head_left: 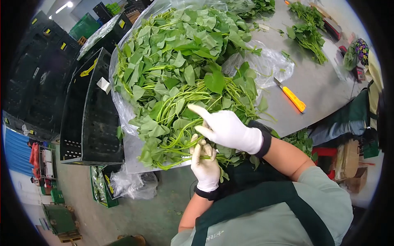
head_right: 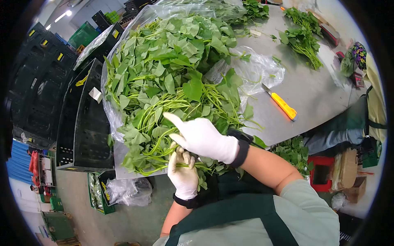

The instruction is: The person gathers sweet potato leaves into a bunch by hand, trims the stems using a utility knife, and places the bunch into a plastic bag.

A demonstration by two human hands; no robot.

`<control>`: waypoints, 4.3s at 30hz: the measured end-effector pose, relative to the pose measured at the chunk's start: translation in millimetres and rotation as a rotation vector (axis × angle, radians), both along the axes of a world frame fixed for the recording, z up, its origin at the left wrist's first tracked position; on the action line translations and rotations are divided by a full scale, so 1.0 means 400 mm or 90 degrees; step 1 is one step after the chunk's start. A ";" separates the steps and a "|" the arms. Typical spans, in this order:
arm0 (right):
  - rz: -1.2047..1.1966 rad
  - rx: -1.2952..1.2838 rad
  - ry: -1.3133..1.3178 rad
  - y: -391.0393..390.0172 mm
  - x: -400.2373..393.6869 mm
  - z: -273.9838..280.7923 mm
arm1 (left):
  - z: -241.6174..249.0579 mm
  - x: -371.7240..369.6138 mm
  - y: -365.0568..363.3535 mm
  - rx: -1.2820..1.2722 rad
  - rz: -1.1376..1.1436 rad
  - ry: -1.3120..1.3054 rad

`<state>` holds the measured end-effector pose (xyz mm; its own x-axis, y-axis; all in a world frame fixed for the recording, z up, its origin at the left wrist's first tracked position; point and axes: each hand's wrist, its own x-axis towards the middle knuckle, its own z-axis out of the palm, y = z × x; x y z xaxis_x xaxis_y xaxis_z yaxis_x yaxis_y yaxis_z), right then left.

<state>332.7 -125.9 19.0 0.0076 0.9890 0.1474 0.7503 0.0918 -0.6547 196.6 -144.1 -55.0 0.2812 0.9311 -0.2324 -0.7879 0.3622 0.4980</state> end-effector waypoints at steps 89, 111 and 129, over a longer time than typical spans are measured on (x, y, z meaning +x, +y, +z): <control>0.155 0.110 -0.011 -0.074 -0.064 -0.030 | 0.081 -0.084 0.008 0.155 -0.015 0.307; 0.189 0.295 -0.047 -0.054 -0.010 0.010 | 0.108 -0.091 0.015 0.201 0.074 0.454; 0.179 0.377 -0.019 -0.031 -0.012 -0.019 | 0.085 -0.080 -0.001 0.238 -0.004 0.504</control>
<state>327.8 -138.4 11.2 -0.2519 0.7040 0.6640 0.6626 0.6255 -0.4119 164.5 -144.5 -21.0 0.1722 0.9842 -0.0412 -0.1587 0.0690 0.9849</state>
